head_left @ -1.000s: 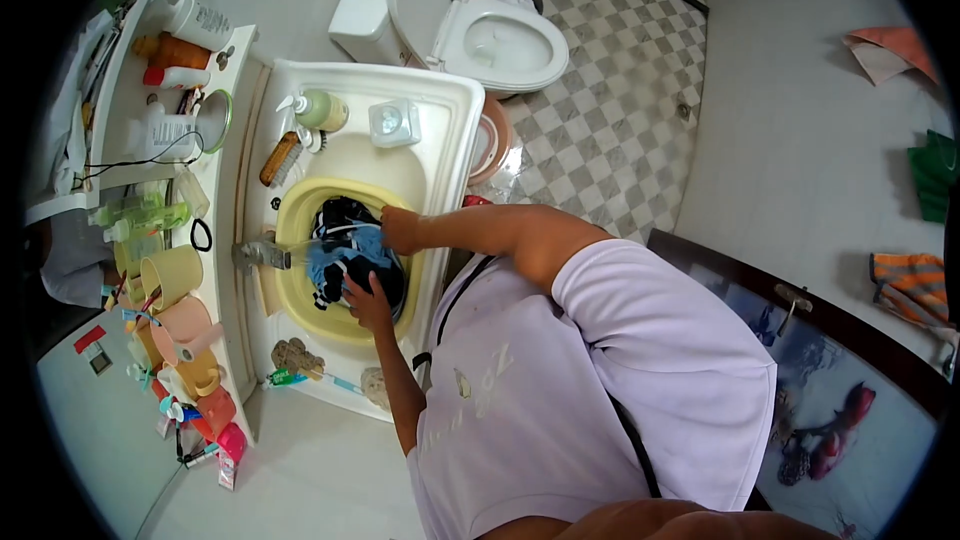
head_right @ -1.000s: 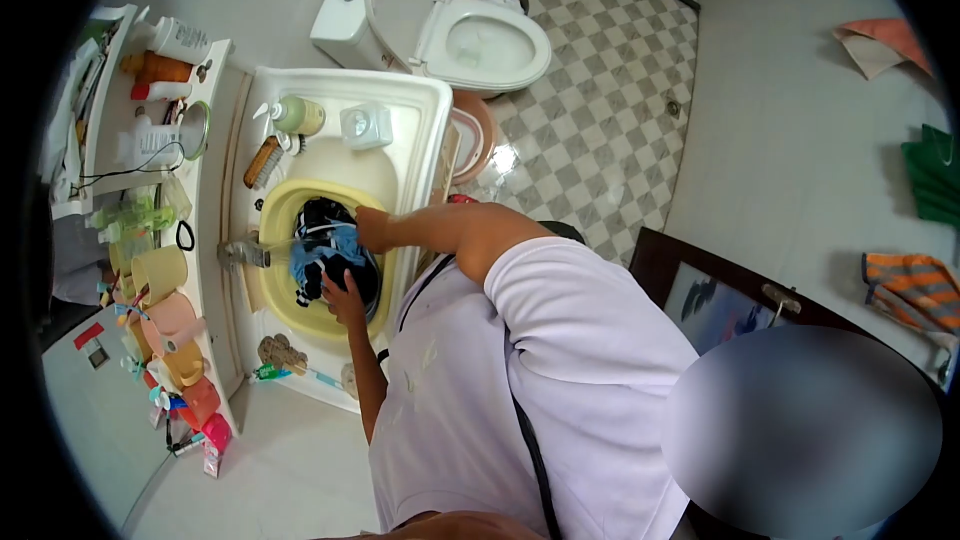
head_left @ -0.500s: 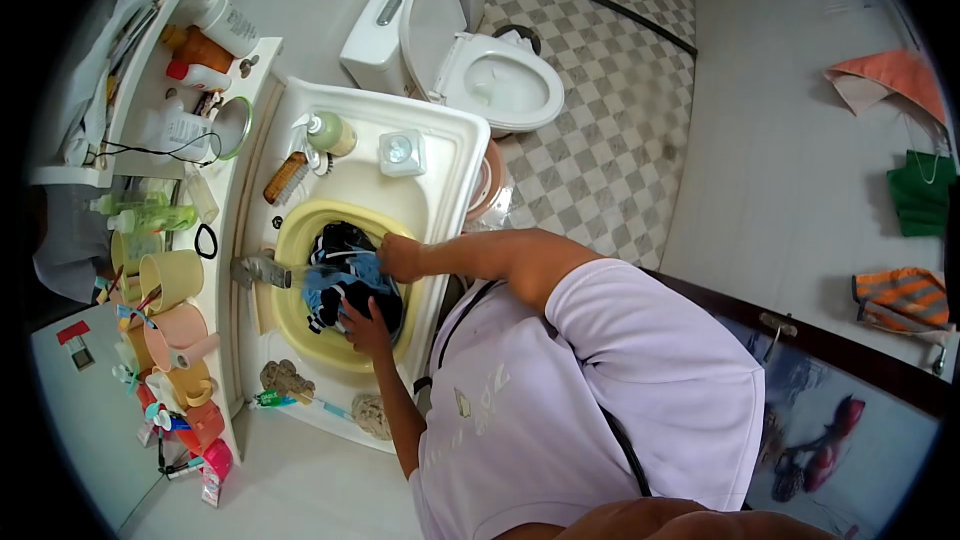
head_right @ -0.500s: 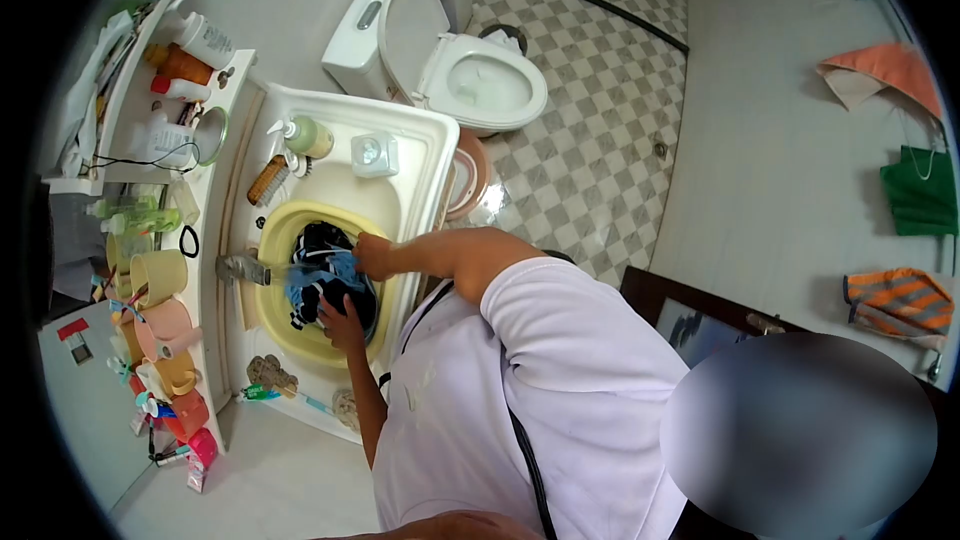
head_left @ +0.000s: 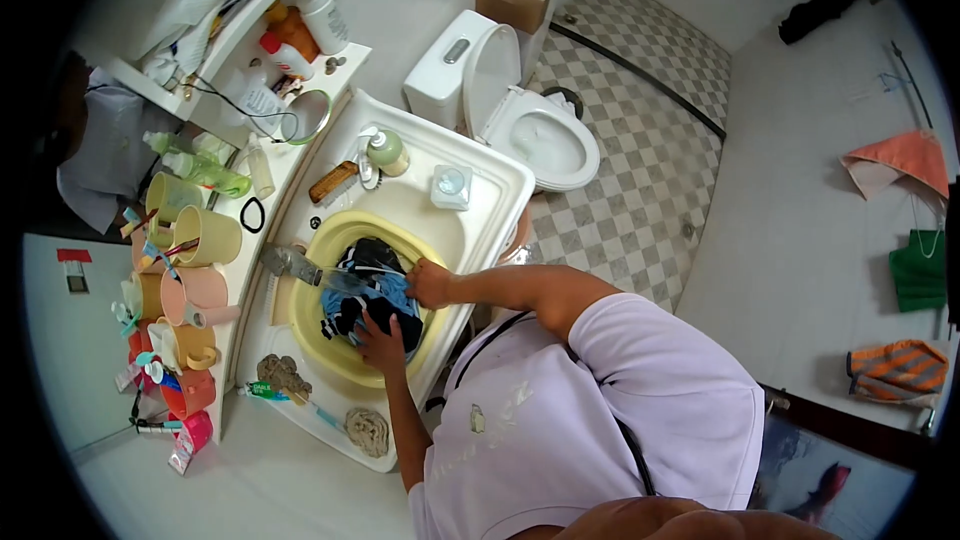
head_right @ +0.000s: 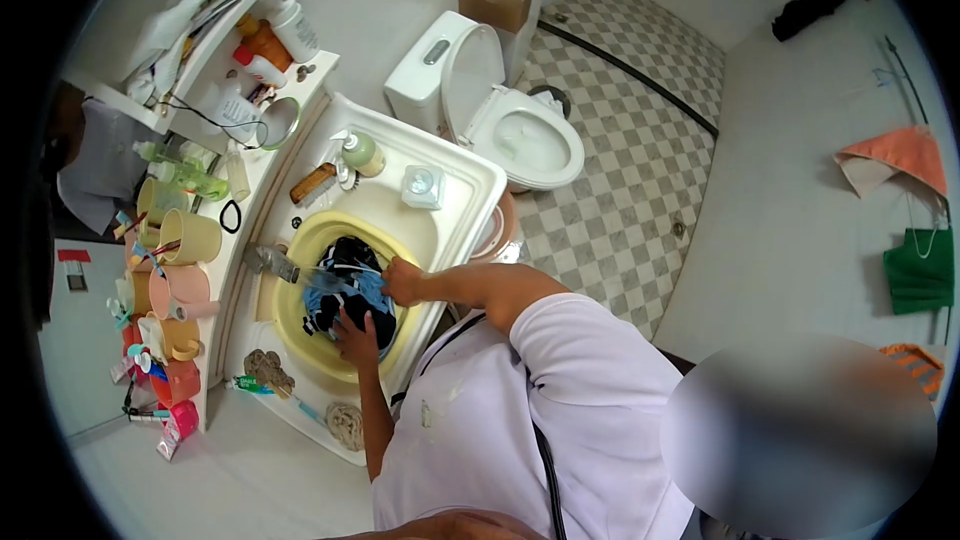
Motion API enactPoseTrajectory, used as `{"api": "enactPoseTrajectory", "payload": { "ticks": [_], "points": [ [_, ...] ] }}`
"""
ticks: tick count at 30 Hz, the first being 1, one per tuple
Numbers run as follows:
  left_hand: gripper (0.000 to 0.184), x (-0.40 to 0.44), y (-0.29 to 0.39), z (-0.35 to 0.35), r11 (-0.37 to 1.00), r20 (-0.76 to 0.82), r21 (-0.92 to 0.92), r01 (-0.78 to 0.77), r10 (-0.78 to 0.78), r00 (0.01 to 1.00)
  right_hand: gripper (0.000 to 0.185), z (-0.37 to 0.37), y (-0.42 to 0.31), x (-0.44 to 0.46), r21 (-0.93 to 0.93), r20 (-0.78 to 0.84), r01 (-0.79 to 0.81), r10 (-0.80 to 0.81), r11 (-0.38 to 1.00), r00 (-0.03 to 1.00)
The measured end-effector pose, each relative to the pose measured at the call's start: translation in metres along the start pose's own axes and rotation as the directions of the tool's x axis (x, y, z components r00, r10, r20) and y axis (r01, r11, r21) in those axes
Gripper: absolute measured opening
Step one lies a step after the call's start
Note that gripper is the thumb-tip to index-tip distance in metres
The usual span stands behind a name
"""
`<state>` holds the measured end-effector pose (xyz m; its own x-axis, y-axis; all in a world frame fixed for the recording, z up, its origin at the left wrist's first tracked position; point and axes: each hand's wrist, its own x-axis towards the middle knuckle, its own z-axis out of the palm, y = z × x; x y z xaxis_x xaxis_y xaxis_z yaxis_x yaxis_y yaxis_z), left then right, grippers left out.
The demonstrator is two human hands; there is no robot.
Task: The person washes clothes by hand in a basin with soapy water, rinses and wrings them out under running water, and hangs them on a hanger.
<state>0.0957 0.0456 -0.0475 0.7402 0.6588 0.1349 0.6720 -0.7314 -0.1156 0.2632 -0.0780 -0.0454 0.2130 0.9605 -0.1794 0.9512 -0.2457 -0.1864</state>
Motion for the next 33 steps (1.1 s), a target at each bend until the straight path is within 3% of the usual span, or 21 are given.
{"api": "enactPoseTrajectory", "payload": {
  "ticks": [8, 13, 19, 26, 30, 33],
  "points": [
    [0.066, -0.003, 0.001, 0.001, 0.999, -0.051, -0.034, 0.005, -0.007, 0.999, 0.030, -0.003, 0.000, -0.001, -0.017, 0.001, 0.021, -0.021, 1.000, 1.000],
    [0.068, 0.001, 0.003, -0.011, 0.979, 0.085, -0.193, 0.066, -0.051, 0.995, 0.027, 0.000, -0.002, 0.002, -0.051, 0.027, -0.005, 0.007, 0.999, 1.000],
    [0.068, -0.001, 0.005, -0.012, 0.990, 0.071, -0.119, 0.074, -0.066, 0.995, 0.027, 0.011, -0.002, 0.006, -0.038, 0.064, 0.002, 0.001, 0.999, 0.998],
    [0.068, 0.001, 0.005, -0.011, 0.978, 0.152, -0.175, 0.113, -0.087, 0.984, 0.026, 0.002, -0.001, 0.004, -0.033, 0.068, -0.018, 0.020, 0.999, 0.997],
    [0.068, 0.000, 0.005, -0.011, 0.980, 0.136, -0.172, 0.102, -0.079, 0.988, 0.025, -0.001, -0.001, 0.002, -0.033, 0.005, -0.010, 0.010, 0.999, 1.000],
    [0.069, 0.002, 0.005, -0.013, 0.979, 0.164, -0.170, 0.113, -0.085, 0.983, 0.026, -0.009, 0.000, -0.006, 0.072, -0.172, 0.003, 0.010, 0.997, 0.985]
  ]
}}
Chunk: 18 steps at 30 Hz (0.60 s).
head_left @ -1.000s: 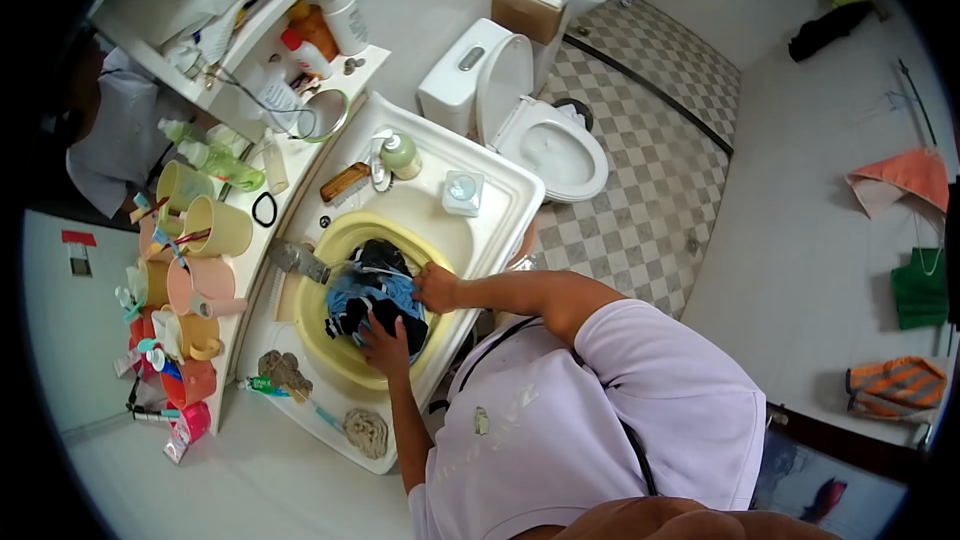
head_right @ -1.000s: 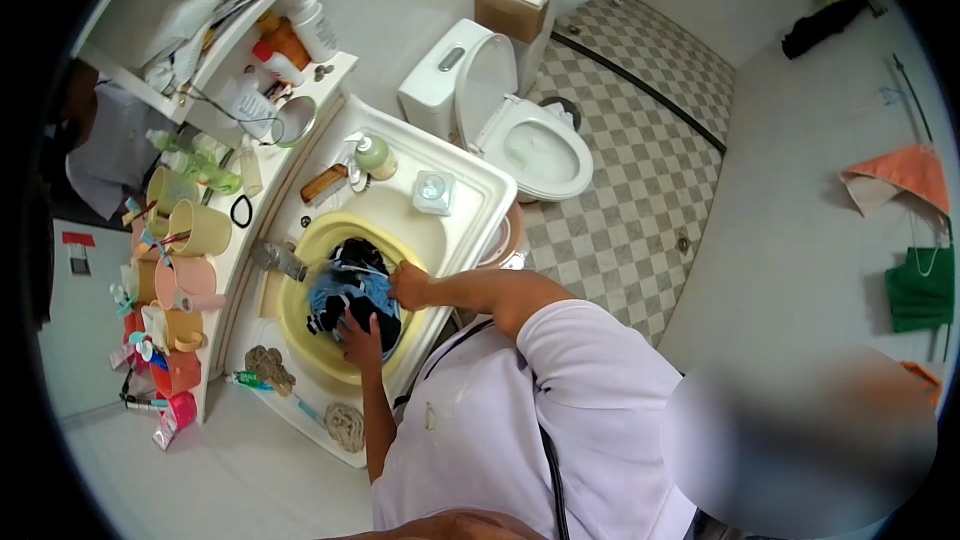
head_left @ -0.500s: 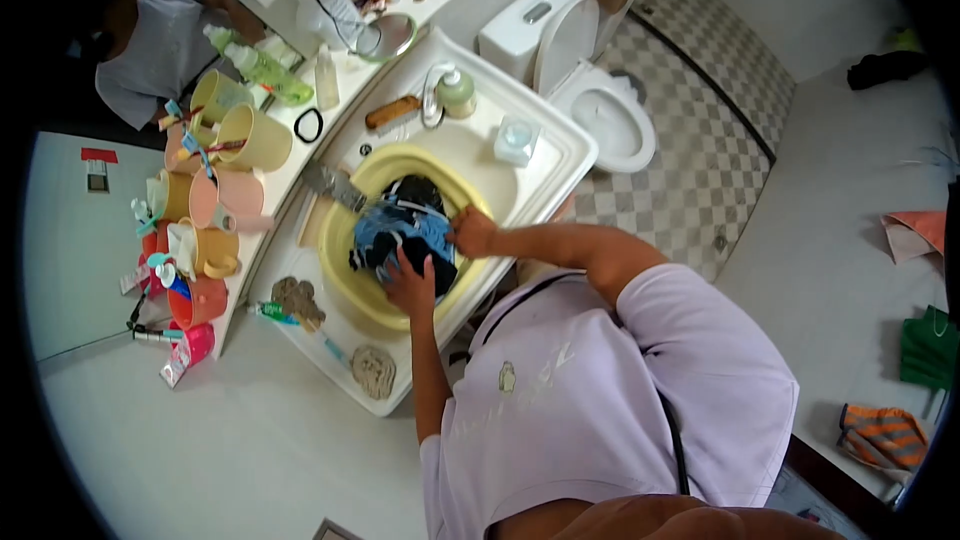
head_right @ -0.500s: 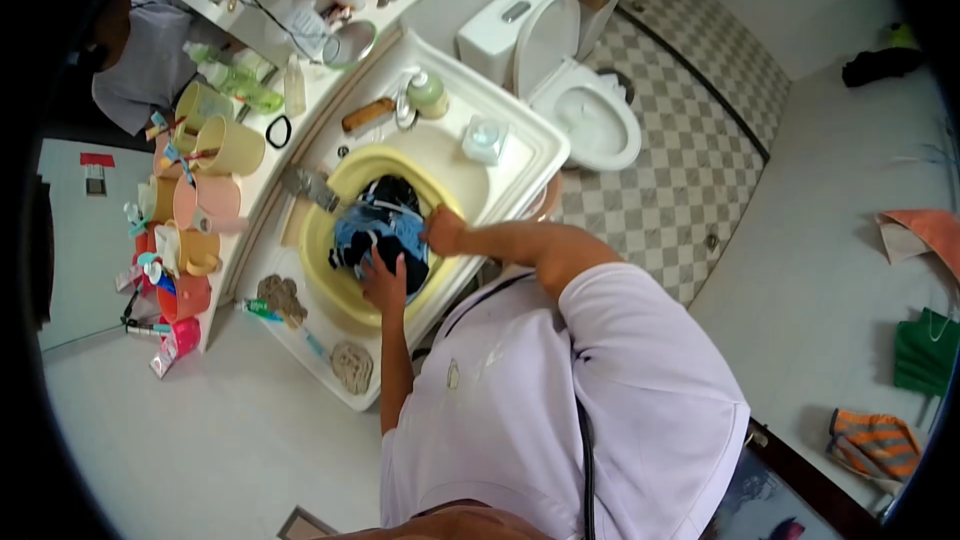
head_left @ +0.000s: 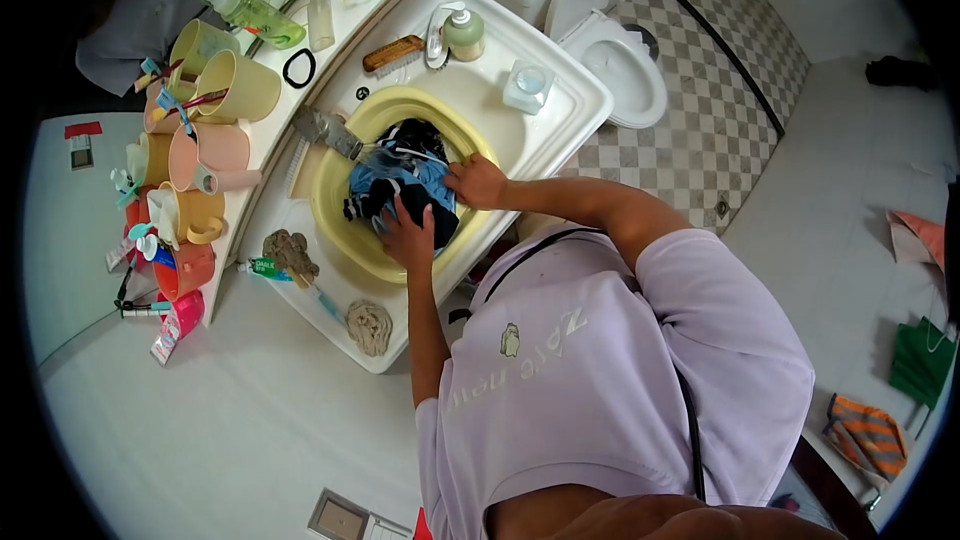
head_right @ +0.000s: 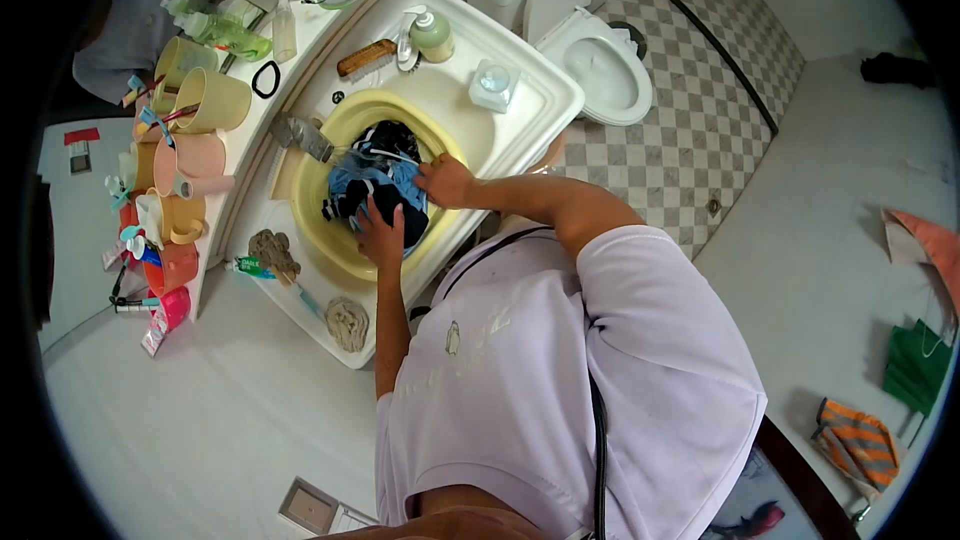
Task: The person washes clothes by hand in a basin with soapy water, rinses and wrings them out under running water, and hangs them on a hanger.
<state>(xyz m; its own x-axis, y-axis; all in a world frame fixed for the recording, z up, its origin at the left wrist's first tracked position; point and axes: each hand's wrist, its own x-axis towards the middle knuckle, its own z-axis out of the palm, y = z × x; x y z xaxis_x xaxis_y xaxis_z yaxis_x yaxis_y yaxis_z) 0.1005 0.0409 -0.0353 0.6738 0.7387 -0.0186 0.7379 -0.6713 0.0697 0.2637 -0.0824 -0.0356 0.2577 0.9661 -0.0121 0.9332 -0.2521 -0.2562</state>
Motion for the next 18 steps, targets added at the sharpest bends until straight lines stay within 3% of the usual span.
{"api": "enactPoseTrajectory", "payload": {
  "ticks": [2, 5, 6, 9, 12, 16, 18],
  "points": [
    [0.069, 0.002, 0.000, 0.002, 1.000, -0.024, -0.001, -0.004, 0.004, 1.000, 0.020, -0.001, 0.000, -0.002, 0.105, -0.188, 0.026, -0.006, 0.994, 0.982],
    [0.068, 0.000, 0.000, 0.002, 1.000, -0.050, -0.008, -0.010, 0.010, 0.999, 0.026, 0.019, -0.001, 0.012, 0.144, -0.097, -0.105, 0.120, 0.984, 0.988],
    [0.068, 0.000, 0.000, 0.001, 1.000, -0.051, -0.014, -0.010, 0.009, 0.999, 0.035, 0.028, -0.006, 0.022, 0.211, -0.034, -0.221, 0.233, 0.952, 0.972],
    [0.068, -0.001, 0.000, 0.000, 1.000, -0.041, -0.015, -0.006, 0.005, 0.999, 0.057, 0.024, -0.025, 0.055, 0.555, 0.145, -0.471, 0.478, 0.686, 0.866],
    [0.069, -0.001, -0.005, 0.010, 1.000, -0.070, -0.019, -0.008, 0.007, 0.998, 0.076, -0.016, -0.049, 0.079, 0.387, 0.446, -0.640, 0.473, 0.663, 0.760],
    [0.071, 0.003, -0.003, 0.009, 0.992, -0.016, -0.112, 0.057, -0.059, 0.998, 0.079, 0.017, -0.062, 0.115, 0.241, 0.576, -0.755, 0.537, 0.610, 0.617],
    [0.072, 0.005, -0.001, 0.007, 0.985, 0.043, -0.147, 0.088, -0.082, 0.996, 0.076, 0.007, -0.052, 0.120, 0.279, 0.605, -0.780, 0.529, 0.560, 0.596]
  ]
}}
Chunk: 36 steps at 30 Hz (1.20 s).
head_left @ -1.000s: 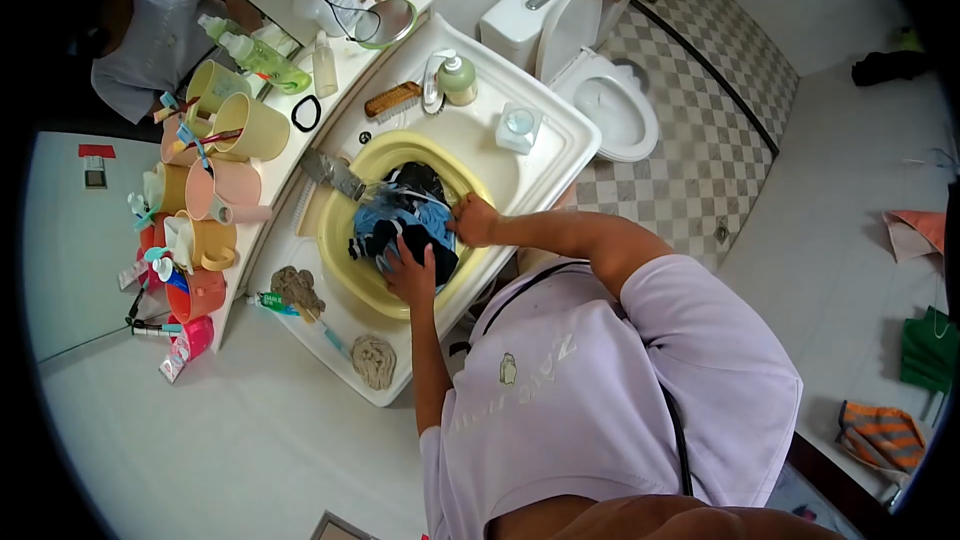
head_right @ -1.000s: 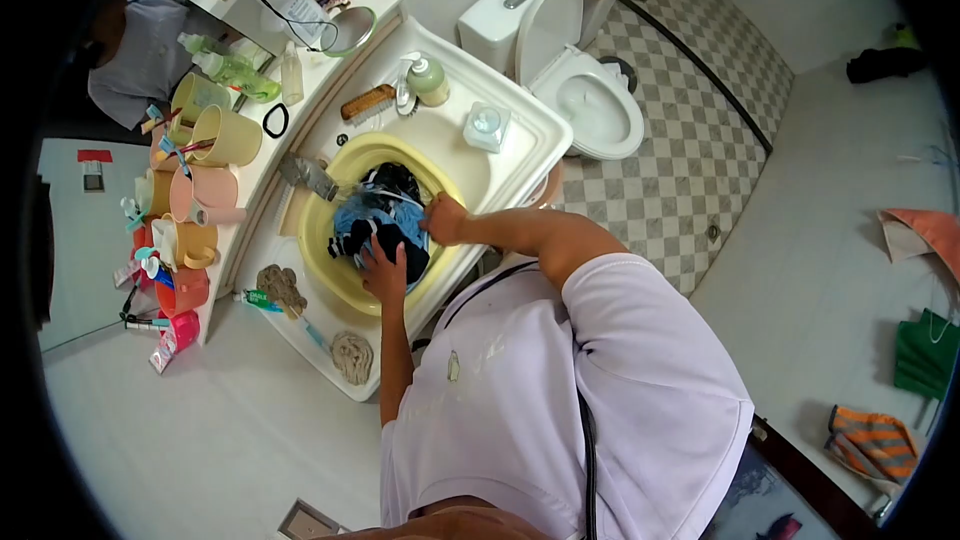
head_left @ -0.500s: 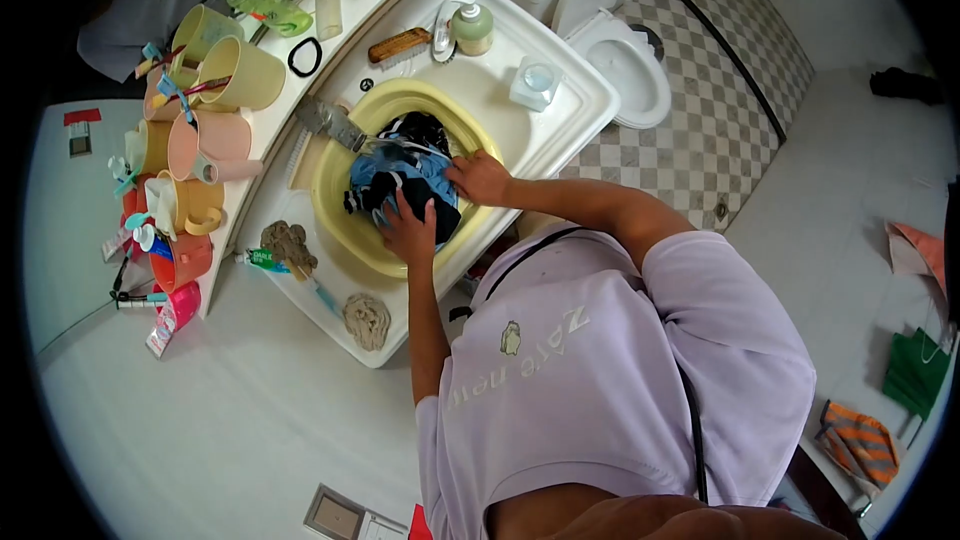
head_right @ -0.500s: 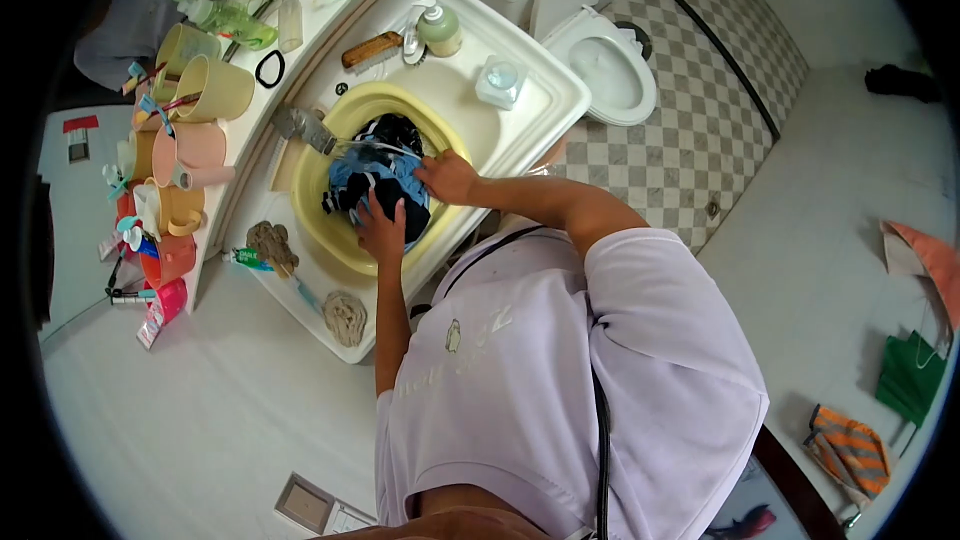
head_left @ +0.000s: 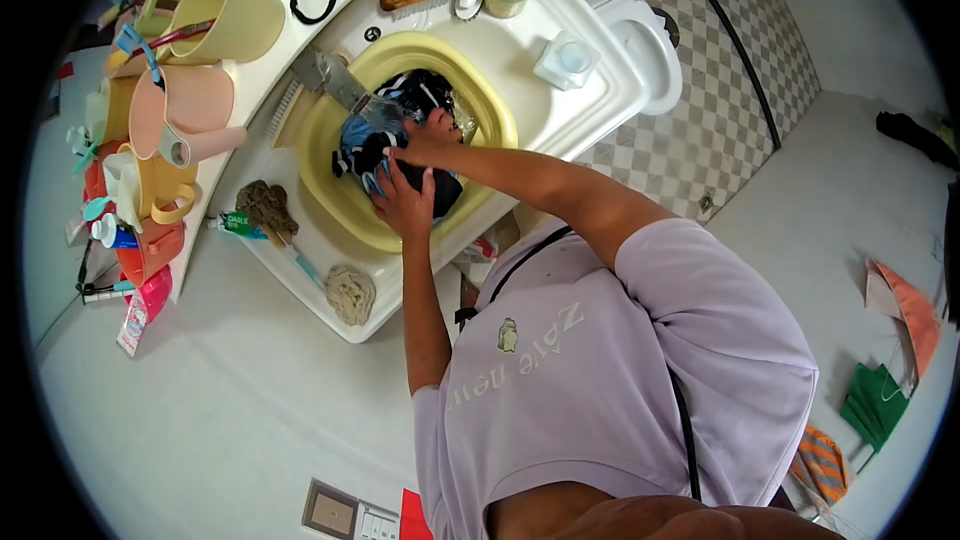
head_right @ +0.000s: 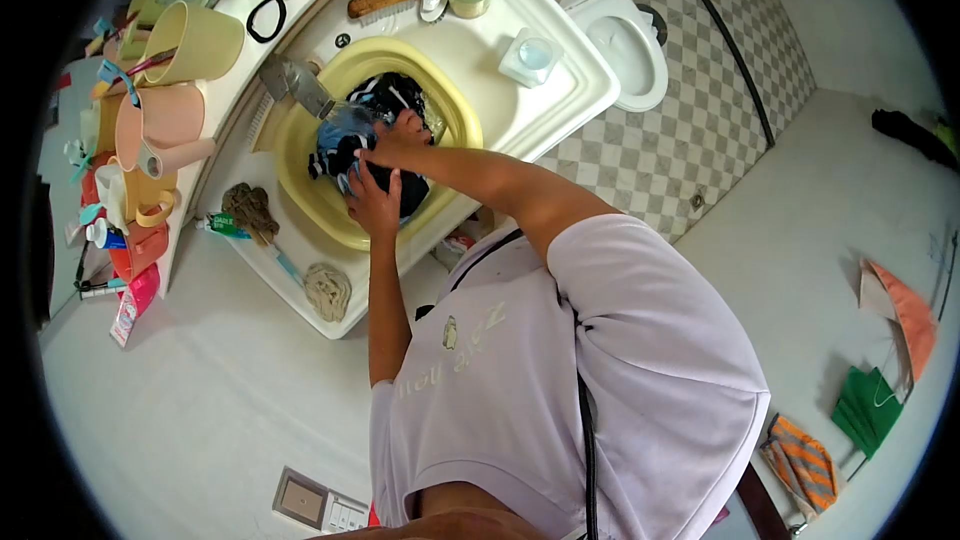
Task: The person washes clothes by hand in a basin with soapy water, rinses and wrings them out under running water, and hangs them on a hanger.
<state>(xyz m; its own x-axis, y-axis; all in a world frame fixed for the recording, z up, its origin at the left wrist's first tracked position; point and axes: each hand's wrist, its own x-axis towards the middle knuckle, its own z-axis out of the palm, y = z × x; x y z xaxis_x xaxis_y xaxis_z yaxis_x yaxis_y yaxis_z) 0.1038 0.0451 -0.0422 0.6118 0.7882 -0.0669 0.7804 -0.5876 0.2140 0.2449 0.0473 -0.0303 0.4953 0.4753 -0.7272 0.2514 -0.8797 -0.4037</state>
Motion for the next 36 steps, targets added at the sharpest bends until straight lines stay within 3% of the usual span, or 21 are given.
{"api": "enactPoseTrajectory", "payload": {
  "ticks": [2, 5, 7, 9, 11, 13, 14, 17, 20, 23, 24, 25, 27, 28, 31, 35, 36],
  "points": [
    [0.072, 0.007, -0.006, 0.006, 1.000, 0.041, -0.005, 0.011, -0.011, 0.999, 0.074, -0.008, -0.003, 0.005, 0.056, -0.001, -0.035, 0.035, 0.998, 0.999],
    [0.070, 0.017, -0.004, 0.000, 0.993, 0.143, -0.055, 0.100, -0.092, 0.985, 0.075, 0.001, -0.004, 0.010, -0.061, -0.133, 0.024, -0.032, 0.998, 0.991],
    [0.069, 0.022, -0.009, 0.006, 0.985, 0.115, -0.164, 0.049, -0.031, 0.993, 0.074, 0.011, -0.006, 0.022, -0.101, -0.187, -0.015, -0.004, 0.995, 0.982],
    [0.067, 0.022, -0.017, 0.007, 0.972, 0.075, -0.233, 0.001, 0.017, 0.997, 0.064, 0.015, 0.001, 0.028, -0.024, -0.224, 0.123, -0.125, 0.992, 0.967],
    [0.069, 0.019, -0.016, 0.004, 0.981, 0.120, -0.189, 0.053, -0.031, 0.992, 0.055, 0.011, 0.000, 0.025, -0.051, -0.293, 0.231, -0.235, 0.972, 0.927],
    [0.071, 0.011, -0.017, 0.004, 0.983, -0.037, -0.180, -0.041, 0.035, 0.999, 0.053, 0.013, 0.007, 0.038, -0.021, -0.262, 0.296, -0.291, 0.955, 0.920],
    [0.075, 0.008, -0.019, 0.003, 0.974, -0.073, -0.221, -0.057, 0.042, 0.996, 0.050, 0.013, 0.010, 0.042, -0.082, -0.300, 0.334, -0.343, 0.939, 0.890],
    [0.067, 0.001, -0.022, -0.012, 0.796, -0.120, -0.606, -0.009, -0.081, 0.989, 0.037, -0.007, 0.018, 0.023, 0.203, -0.240, 0.454, -0.406, 0.867, 0.882],
    [0.055, -0.004, -0.020, -0.023, 0.701, -0.069, -0.702, 0.126, -0.243, 0.968, 0.033, -0.029, 0.011, -0.018, 0.159, -0.245, 0.498, -0.454, 0.853, 0.857],
    [0.049, -0.001, -0.008, -0.038, 0.691, -0.125, -0.720, 0.062, -0.217, 0.968, 0.029, -0.038, 0.009, -0.060, -0.055, -0.393, 0.644, -0.610, 0.763, 0.689],
    [0.047, 0.002, -0.002, -0.035, 0.693, -0.204, -0.721, 0.001, -0.214, 0.955, 0.030, -0.038, 0.012, -0.066, -0.020, -0.376, 0.667, -0.624, 0.744, 0.685],
    [0.047, 0.005, 0.002, -0.028, 0.673, -0.132, -0.737, 0.066, -0.240, 0.962, 0.029, -0.036, 0.011, -0.069, -0.071, -0.371, 0.677, -0.650, 0.732, 0.664],
    [0.047, 0.009, 0.007, -0.012, 0.808, 0.002, -0.553, 0.205, -0.245, 0.970, 0.027, -0.029, 0.011, -0.065, -0.175, -0.358, 0.693, -0.701, 0.699, 0.616],
    [0.048, 0.017, 0.004, -0.001, 0.815, 0.023, -0.533, 0.227, -0.255, 0.967, 0.025, -0.020, 0.015, -0.050, -0.326, -0.282, 0.636, -0.715, 0.699, 0.640],
    [0.049, 0.037, 0.006, 0.014, 0.928, 0.128, -0.183, 0.324, -0.305, 0.944, 0.023, 0.000, 0.023, 0.001, -0.468, -0.135, 0.612, -0.736, 0.638, 0.664],
    [0.047, 0.067, -0.014, 0.051, 0.923, 0.092, -0.216, 0.320, -0.307, 0.947, 0.026, 0.017, 0.011, 0.053, -0.531, 0.011, 0.543, -0.636, 0.650, 0.772],
    [0.048, 0.074, -0.018, 0.054, 0.924, 0.144, -0.182, 0.335, -0.312, 0.939, 0.029, 0.020, 0.009, 0.064, -0.483, -0.029, 0.585, -0.680, 0.651, 0.733]
  ]
}}
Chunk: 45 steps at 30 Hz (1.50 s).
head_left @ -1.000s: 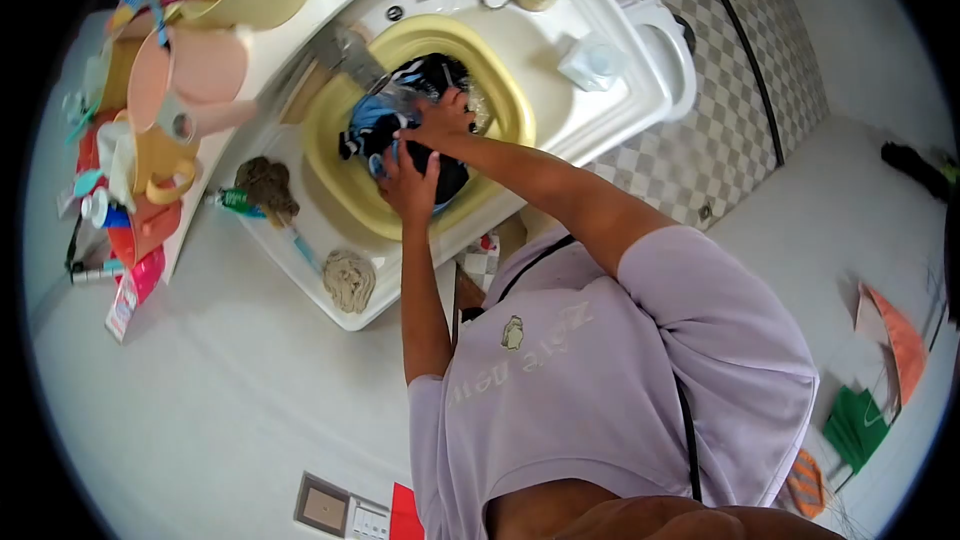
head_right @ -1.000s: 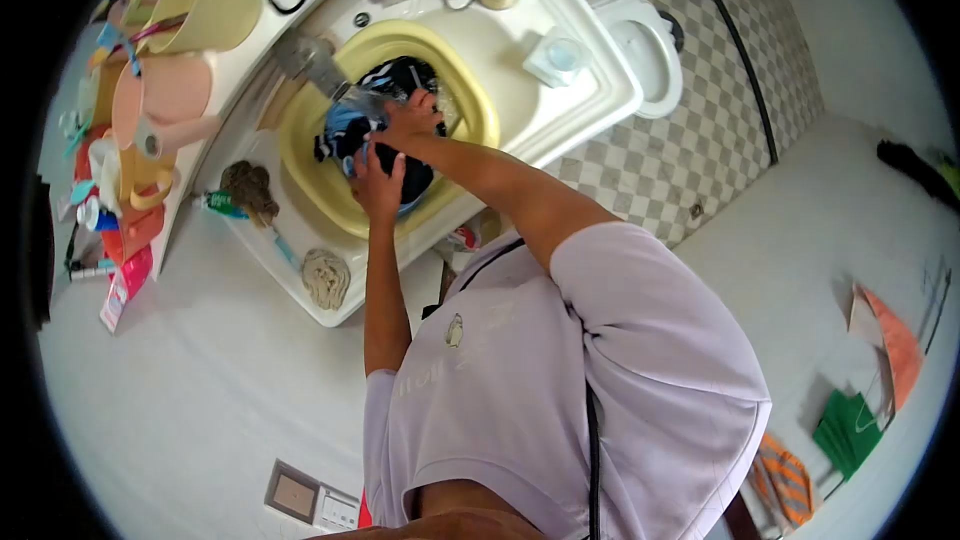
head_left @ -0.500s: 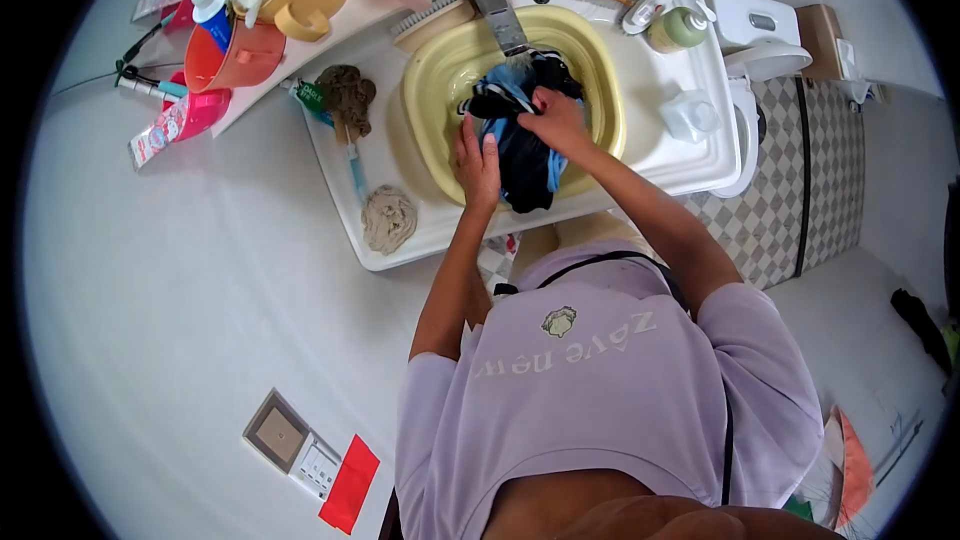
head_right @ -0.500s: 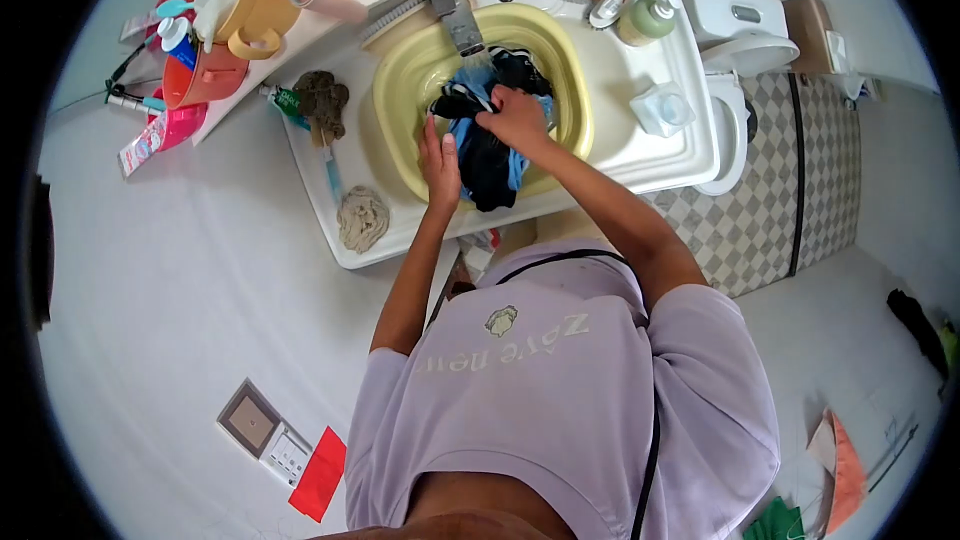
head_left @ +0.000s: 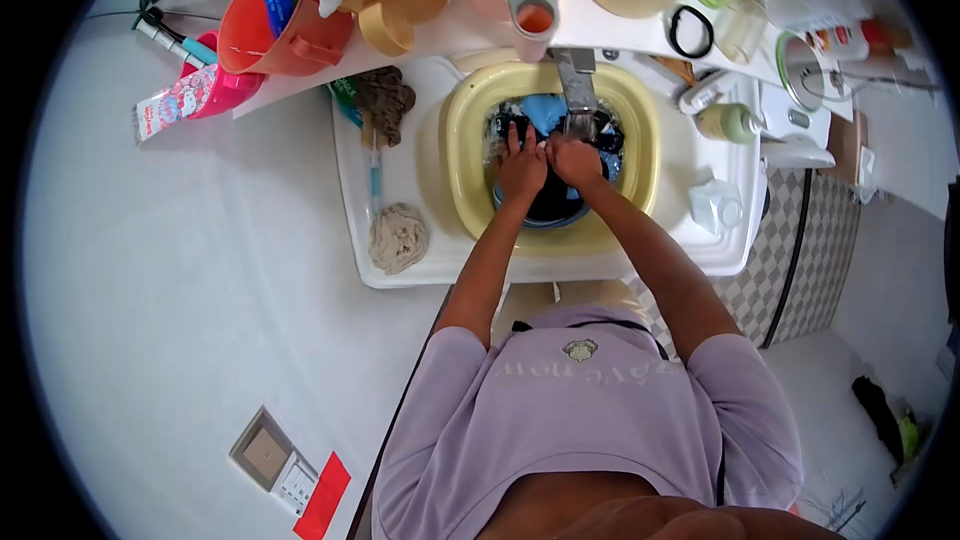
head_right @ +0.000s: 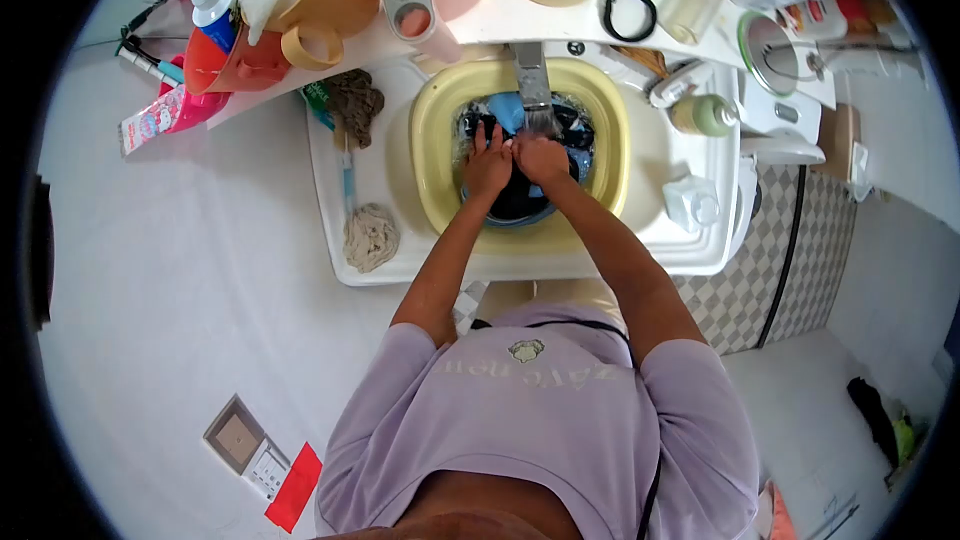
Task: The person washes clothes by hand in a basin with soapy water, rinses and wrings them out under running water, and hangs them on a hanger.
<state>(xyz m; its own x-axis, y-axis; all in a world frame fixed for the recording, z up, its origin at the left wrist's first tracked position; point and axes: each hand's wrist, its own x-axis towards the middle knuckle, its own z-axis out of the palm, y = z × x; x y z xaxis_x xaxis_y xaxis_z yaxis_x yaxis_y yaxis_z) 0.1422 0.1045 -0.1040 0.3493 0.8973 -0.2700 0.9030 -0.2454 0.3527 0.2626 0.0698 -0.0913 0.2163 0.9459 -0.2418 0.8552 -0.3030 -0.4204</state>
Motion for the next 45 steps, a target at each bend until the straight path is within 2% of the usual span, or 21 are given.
{"api": "enactPoseTrajectory", "payload": {
  "ticks": [3, 6, 7, 8, 9, 11, 14, 15, 17, 20, 23, 24, 27, 28, 30, 33, 35, 36, 41, 43, 45],
  "points": [
    [0.046, 0.026, -0.004, 0.000, 0.991, 0.114, -0.126, 0.052, -0.038, 0.993, 0.033, 0.012, 0.010, 0.027, -0.044, 0.102, -0.019, 0.023, 0.999, 0.994],
    [0.045, 0.026, -0.002, 0.000, 0.992, 0.083, -0.102, 0.077, -0.069, 0.994, 0.037, 0.014, 0.014, 0.033, 0.003, 0.094, -0.014, 0.014, 1.000, 0.995],
    [0.045, 0.024, 0.000, -0.002, 0.999, 0.012, -0.023, 0.047, -0.046, 0.999, 0.038, 0.010, 0.015, 0.031, 0.014, 0.090, -0.016, 0.014, 1.000, 0.996],
    [0.044, 0.024, 0.001, -0.005, 0.998, -0.059, 0.057, 0.020, -0.017, 0.998, 0.042, 0.004, 0.016, 0.034, -0.021, 0.202, -0.008, 0.012, 1.000, 0.979],
    [0.044, 0.026, 0.003, -0.009, 0.991, -0.134, 0.137, -0.001, 0.019, 0.991, 0.042, 0.014, 0.023, 0.038, 0.015, 0.171, -0.055, 0.051, 0.998, 0.984],
    [0.043, 0.027, 0.006, -0.021, 1.000, -0.116, 0.026, -0.005, 0.008, 0.993, 0.043, 0.046, 0.044, 0.042, 0.093, 0.113, -0.139, 0.128, 0.986, 0.985],
    [0.039, 0.025, -0.005, -0.021, 0.993, -0.119, -0.100, -0.066, 0.054, 0.991, 0.038, 0.027, 0.045, 0.023, 0.318, -0.213, 0.246, -0.183, 0.916, 0.960],
    [0.038, 0.021, -0.010, -0.019, 0.986, -0.123, -0.136, -0.093, 0.076, 0.989, 0.038, 0.000, 0.030, 0.011, 0.243, -0.021, 0.073, -0.070, 0.967, 0.997],
    [0.036, 0.003, -0.009, -0.029, 0.976, -0.110, -0.214, -0.033, 0.010, 0.994, 0.039, -0.073, -0.008, -0.011, -0.012, 0.321, -0.221, 0.213, 0.975, 0.923],
    [0.034, -0.015, -0.018, -0.028, 0.951, -0.210, -0.308, -0.023, -0.044, 0.977, 0.043, -0.074, -0.002, -0.018, -0.418, -0.088, -0.065, 0.030, 0.906, 0.996],
    [0.034, -0.021, -0.024, -0.028, 0.925, -0.273, -0.376, -0.065, -0.044, 0.961, 0.066, -0.027, 0.016, 0.006, -0.082, -0.136, -0.088, 0.077, 0.993, 0.988],
    [0.034, -0.023, -0.026, -0.029, 0.915, -0.280, -0.396, -0.075, -0.043, 0.959, 0.078, -0.014, 0.018, 0.013, -0.333, -0.090, -0.097, 0.071, 0.938, 0.993],
    [0.036, -0.031, -0.030, -0.040, 0.865, -0.149, -0.502, 0.018, -0.107, 0.983, 0.072, 0.009, 0.030, 0.036, -0.043, -0.021, -0.146, 0.145, 0.988, 0.989],
    [0.035, -0.037, -0.032, -0.043, 0.862, -0.201, -0.505, -0.036, -0.077, 0.977, 0.060, 0.006, 0.028, 0.037, -0.033, -0.020, -0.130, 0.129, 0.991, 0.991],
    [0.033, -0.047, -0.034, -0.049, 0.847, -0.306, -0.510, -0.151, -0.015, 0.952, 0.055, -0.018, 0.026, 0.021, 0.273, -0.011, -0.163, 0.173, 0.948, 0.985],
    [0.031, -0.066, -0.030, -0.063, 0.731, -0.162, -0.675, -0.099, -0.016, 0.987, 0.039, -0.052, 0.019, -0.015, 0.685, 0.022, -0.212, 0.272, 0.697, 0.962],
    [0.029, -0.074, -0.032, -0.055, 0.666, -0.226, -0.713, -0.220, 0.078, 0.971, 0.032, -0.066, 0.025, -0.032, 0.890, 0.019, -0.134, 0.259, 0.435, 0.966],
    [0.028, -0.077, -0.030, -0.055, 0.644, -0.210, -0.731, -0.226, 0.104, 0.972, 0.030, -0.091, 0.013, -0.041, 0.896, 0.025, -0.148, 0.285, 0.419, 0.958],
    [0.034, -0.078, -0.006, -0.069, 0.711, -0.305, -0.642, -0.286, 0.104, 0.946, 0.034, -0.160, -0.041, -0.085, 0.793, -0.199, 0.043, 0.192, 0.607, 0.961],
    [0.042, -0.077, 0.010, -0.071, 0.800, -0.289, -0.556, -0.224, 0.067, 0.955, 0.035, -0.163, -0.046, -0.097, 0.350, -0.377, 0.227, -0.085, 0.909, 0.922],
    [0.047, -0.069, 0.021, -0.056, 0.880, -0.332, -0.434, -0.195, 0.044, 0.942, 0.033, -0.146, -0.043, -0.097, 0.137, -0.343, 0.414, -0.349, 0.900, 0.872]
  ]
}}
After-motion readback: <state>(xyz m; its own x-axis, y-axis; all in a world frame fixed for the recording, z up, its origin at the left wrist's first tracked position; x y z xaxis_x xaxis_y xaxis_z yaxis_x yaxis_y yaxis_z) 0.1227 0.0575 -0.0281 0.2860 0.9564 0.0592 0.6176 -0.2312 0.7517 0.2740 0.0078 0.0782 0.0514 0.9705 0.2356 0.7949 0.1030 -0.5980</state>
